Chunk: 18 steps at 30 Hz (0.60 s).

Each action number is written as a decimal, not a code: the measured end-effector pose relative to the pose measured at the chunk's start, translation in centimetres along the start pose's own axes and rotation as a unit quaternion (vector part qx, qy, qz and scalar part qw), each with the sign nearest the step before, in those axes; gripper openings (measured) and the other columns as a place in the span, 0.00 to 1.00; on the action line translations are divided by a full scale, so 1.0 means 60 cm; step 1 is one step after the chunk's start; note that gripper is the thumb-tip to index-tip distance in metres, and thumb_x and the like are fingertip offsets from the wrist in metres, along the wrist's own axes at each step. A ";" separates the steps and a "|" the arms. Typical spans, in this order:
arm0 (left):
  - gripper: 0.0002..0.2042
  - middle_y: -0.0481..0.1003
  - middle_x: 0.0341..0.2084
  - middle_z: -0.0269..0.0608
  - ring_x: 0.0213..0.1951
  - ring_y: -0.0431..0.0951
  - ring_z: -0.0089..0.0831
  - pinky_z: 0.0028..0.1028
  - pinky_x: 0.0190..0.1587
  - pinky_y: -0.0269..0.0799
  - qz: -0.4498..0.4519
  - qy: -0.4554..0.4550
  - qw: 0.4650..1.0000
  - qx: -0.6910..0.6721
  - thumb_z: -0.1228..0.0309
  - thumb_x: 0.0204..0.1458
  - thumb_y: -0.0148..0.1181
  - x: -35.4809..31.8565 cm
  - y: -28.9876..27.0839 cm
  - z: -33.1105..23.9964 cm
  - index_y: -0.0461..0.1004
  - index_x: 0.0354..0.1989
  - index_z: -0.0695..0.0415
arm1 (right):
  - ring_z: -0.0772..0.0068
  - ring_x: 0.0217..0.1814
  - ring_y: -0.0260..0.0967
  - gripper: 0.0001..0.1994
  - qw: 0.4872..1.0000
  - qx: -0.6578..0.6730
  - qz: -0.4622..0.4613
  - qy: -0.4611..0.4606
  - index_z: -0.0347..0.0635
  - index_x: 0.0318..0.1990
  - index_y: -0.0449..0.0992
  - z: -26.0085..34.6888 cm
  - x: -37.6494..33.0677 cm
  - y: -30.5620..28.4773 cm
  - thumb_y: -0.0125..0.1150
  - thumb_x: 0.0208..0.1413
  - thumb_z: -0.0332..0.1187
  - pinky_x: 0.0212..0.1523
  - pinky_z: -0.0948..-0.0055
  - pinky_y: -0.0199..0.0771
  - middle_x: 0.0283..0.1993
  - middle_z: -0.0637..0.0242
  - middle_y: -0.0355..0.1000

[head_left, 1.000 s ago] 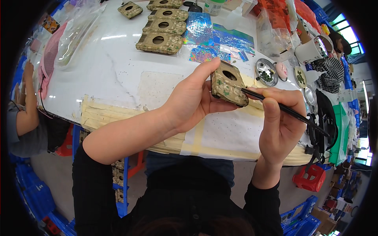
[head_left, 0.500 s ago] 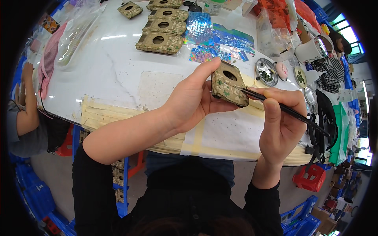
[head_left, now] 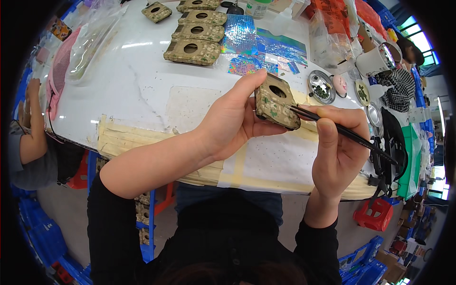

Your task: Detailing small toy tank models using precision tools and applying components.

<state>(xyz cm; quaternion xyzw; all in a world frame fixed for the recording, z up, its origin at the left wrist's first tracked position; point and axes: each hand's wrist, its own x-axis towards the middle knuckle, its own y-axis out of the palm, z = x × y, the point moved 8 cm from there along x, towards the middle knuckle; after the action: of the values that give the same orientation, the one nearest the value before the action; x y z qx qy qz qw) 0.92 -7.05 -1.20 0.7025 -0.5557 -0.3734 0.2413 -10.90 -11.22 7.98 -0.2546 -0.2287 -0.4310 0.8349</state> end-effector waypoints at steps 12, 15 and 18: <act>0.23 0.74 0.38 0.43 0.37 0.78 0.31 0.27 0.37 0.78 -0.001 0.000 1.000 0.003 0.52 0.59 0.39 -0.001 0.000 0.000 0.63 0.51 0.59 | 0.75 0.35 0.67 0.05 1.000 0.005 -0.003 -0.002 0.33 0.34 0.73 0.000 0.000 0.000 0.60 0.51 0.24 0.37 0.80 0.65 0.33 0.63 0.72; 0.23 0.74 0.38 0.43 0.37 0.78 0.31 0.27 0.37 0.78 -0.004 0.000 1.000 0.002 0.52 0.59 0.39 -0.001 0.000 -0.001 0.64 0.50 0.59 | 0.75 0.34 0.67 0.05 1.000 -0.001 -0.004 -0.005 0.33 0.34 0.73 0.002 0.001 0.000 0.61 0.51 0.24 0.37 0.79 0.65 0.33 0.63 0.72; 0.23 0.74 0.38 0.43 0.37 0.78 0.31 0.27 0.37 0.79 -0.004 -0.003 1.000 -0.002 0.52 0.59 0.39 0.000 -0.001 0.001 0.64 0.50 0.59 | 0.75 0.35 0.67 0.05 1.000 -0.006 -0.005 -0.004 0.33 0.34 0.73 0.001 0.001 -0.001 0.61 0.51 0.24 0.37 0.79 0.65 0.33 0.63 0.72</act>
<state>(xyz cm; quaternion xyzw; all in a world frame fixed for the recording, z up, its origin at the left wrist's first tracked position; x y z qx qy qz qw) 0.91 -7.02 -1.31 0.7028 -0.5530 -0.3778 0.2400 -10.90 -11.23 8.08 -0.2599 -0.2309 -0.4353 0.8304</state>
